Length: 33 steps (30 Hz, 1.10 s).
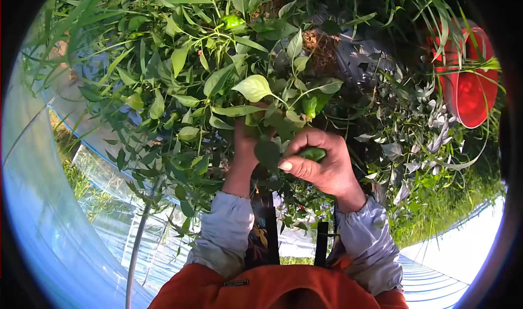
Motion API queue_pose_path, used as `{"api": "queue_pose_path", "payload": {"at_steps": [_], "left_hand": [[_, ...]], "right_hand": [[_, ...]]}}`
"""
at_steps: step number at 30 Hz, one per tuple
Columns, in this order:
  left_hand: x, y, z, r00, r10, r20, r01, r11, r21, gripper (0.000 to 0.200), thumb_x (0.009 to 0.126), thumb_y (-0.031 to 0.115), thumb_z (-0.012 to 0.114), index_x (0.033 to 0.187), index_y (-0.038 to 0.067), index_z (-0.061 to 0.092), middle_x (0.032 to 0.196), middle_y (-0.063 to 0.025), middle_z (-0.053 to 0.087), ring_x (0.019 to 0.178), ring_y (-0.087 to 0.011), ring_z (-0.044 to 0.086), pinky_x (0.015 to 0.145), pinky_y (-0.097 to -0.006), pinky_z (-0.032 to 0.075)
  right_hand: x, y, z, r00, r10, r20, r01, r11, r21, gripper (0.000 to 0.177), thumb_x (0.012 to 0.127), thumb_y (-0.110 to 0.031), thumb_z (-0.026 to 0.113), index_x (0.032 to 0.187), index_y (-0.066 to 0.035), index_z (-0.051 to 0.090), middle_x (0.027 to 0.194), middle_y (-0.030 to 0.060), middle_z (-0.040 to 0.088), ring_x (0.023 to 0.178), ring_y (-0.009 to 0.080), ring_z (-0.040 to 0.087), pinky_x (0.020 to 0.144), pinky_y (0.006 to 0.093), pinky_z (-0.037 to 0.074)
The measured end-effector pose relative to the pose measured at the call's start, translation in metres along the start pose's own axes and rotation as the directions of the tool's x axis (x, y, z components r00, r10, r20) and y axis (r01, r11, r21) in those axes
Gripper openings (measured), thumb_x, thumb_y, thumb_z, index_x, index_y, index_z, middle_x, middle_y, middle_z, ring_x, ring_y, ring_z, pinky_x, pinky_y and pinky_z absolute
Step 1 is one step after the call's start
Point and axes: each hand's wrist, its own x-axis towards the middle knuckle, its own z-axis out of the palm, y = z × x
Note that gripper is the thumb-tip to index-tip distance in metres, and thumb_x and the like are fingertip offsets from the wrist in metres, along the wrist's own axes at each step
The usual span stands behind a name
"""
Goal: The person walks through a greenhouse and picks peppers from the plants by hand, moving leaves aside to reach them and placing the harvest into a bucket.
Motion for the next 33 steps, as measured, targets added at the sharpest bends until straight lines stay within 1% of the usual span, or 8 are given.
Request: {"api": "queue_pose_path", "payload": {"at_steps": [3, 6, 12, 14, 21, 24, 31, 33], "left_hand": [[-0.009, 0.014, 0.001, 0.989, 0.15, -0.017, -0.073, 0.578, 0.813, 0.037, 0.081, 0.006, 0.064, 0.118, 0.003, 0.059, 0.11, -0.0082, 0.065, 0.1, -0.0235, 0.062, 0.089, -0.036, 0.048], [-0.012, 0.026, 0.012, 0.994, 0.047, -0.095, 0.034, 0.706, 0.707, 0.038, 0.08, 0.002, 0.066, 0.117, 0.004, 0.059, 0.111, -0.0065, 0.065, 0.1, -0.02, 0.061, 0.089, -0.034, 0.048], [-0.005, 0.031, 0.008, 0.995, -0.001, 0.103, -0.05, 0.872, 0.487, 0.043, 0.077, -0.013, 0.063, 0.117, 0.004, 0.058, 0.114, -0.0056, 0.062, 0.102, -0.0151, 0.06, 0.09, -0.0298, 0.049], [-0.006, 0.031, 0.007, 0.995, -0.044, 0.088, -0.004, 0.878, 0.478, 0.043, 0.077, -0.013, 0.063, 0.117, 0.003, 0.058, 0.113, -0.0058, 0.063, 0.102, -0.0162, 0.06, 0.09, -0.0313, 0.049], [0.002, 0.024, -0.011, 0.972, -0.115, 0.206, 0.095, 0.99, 0.105, 0.045, 0.076, 0.01, 0.067, 0.119, 0.004, 0.057, 0.116, -0.0073, 0.058, 0.104, -0.0187, 0.057, 0.089, -0.0308, 0.047], [-0.005, 0.031, 0.001, 0.978, -0.151, -0.147, 0.185, 0.95, 0.253, 0.049, 0.08, 0.018, 0.07, 0.123, 0.001, 0.055, 0.121, -0.0102, 0.058, 0.107, -0.021, 0.058, 0.092, -0.0343, 0.048], [0.004, 0.044, 0.0, 0.936, -0.343, -0.079, 0.273, 0.848, -0.455, 0.031, 0.094, 0.025, 0.058, 0.117, 0.004, 0.059, 0.111, -0.0101, 0.065, 0.098, -0.0262, 0.064, 0.086, -0.0409, 0.053], [0.007, 0.041, 0.005, 0.957, -0.289, -0.038, 0.239, 0.852, -0.465, 0.031, 0.095, 0.026, 0.056, 0.117, 0.004, 0.059, 0.111, -0.011, 0.065, 0.098, -0.0264, 0.064, 0.087, -0.0416, 0.052]], "right_hand": [[0.005, 0.008, -0.01, 0.945, 0.202, -0.256, -0.087, 0.913, 0.398, 0.019, 0.094, -0.019, 0.059, 0.089, -0.001, 0.061, 0.089, 0.0108, 0.067, 0.08, 0.0166, 0.064, 0.072, 0.0295, 0.053], [0.009, 0.015, -0.031, 0.773, 0.366, -0.519, -0.169, 0.906, 0.387, 0.019, 0.095, -0.015, 0.057, 0.106, -0.001, 0.061, 0.087, 0.0055, 0.065, 0.073, 0.0108, 0.058, 0.069, 0.0275, 0.049], [0.013, 0.013, -0.009, 0.881, 0.116, -0.458, -0.294, 0.894, -0.338, 0.046, 0.073, -0.022, 0.078, 0.116, -0.012, 0.064, 0.091, 0.0031, 0.057, 0.067, 0.0124, 0.051, 0.066, 0.0278, 0.046], [0.013, 0.021, -0.01, 0.915, 0.028, -0.402, -0.246, 0.828, -0.504, 0.041, 0.075, -0.023, 0.076, 0.112, -0.008, 0.065, 0.09, 0.0041, 0.061, 0.067, 0.0125, 0.053, 0.065, 0.0289, 0.047], [-0.001, -0.002, -0.006, 0.827, 0.484, 0.287, -0.562, 0.679, 0.473, 0.028, 0.08, -0.01, 0.059, 0.1, 0.008, 0.064, 0.073, 0.0151, 0.064, 0.059, 0.017, 0.059, 0.048, 0.0262, 0.043], [0.001, 0.011, -0.005, 0.732, 0.406, 0.547, -0.681, 0.435, 0.589, 0.032, 0.08, -0.014, 0.056, 0.101, 0.009, 0.064, 0.067, 0.0145, 0.062, 0.05, 0.0158, 0.055, 0.044, 0.0249, 0.042], [-0.002, 0.018, -0.007, 0.889, 0.457, -0.037, -0.303, 0.645, 0.701, 0.015, 0.084, -0.01, 0.064, 0.094, 0.002, 0.065, 0.077, 0.0064, 0.06, 0.049, 0.0108, 0.052, 0.042, 0.0222, 0.039], [0.005, 0.021, -0.008, 0.826, 0.45, -0.339, -0.374, 0.888, 0.267, 0.015, 0.085, -0.013, 0.065, 0.092, 0.0, 0.067, 0.075, 0.004, 0.061, 0.056, 0.013, 0.056, 0.05, 0.0249, 0.042]]}}
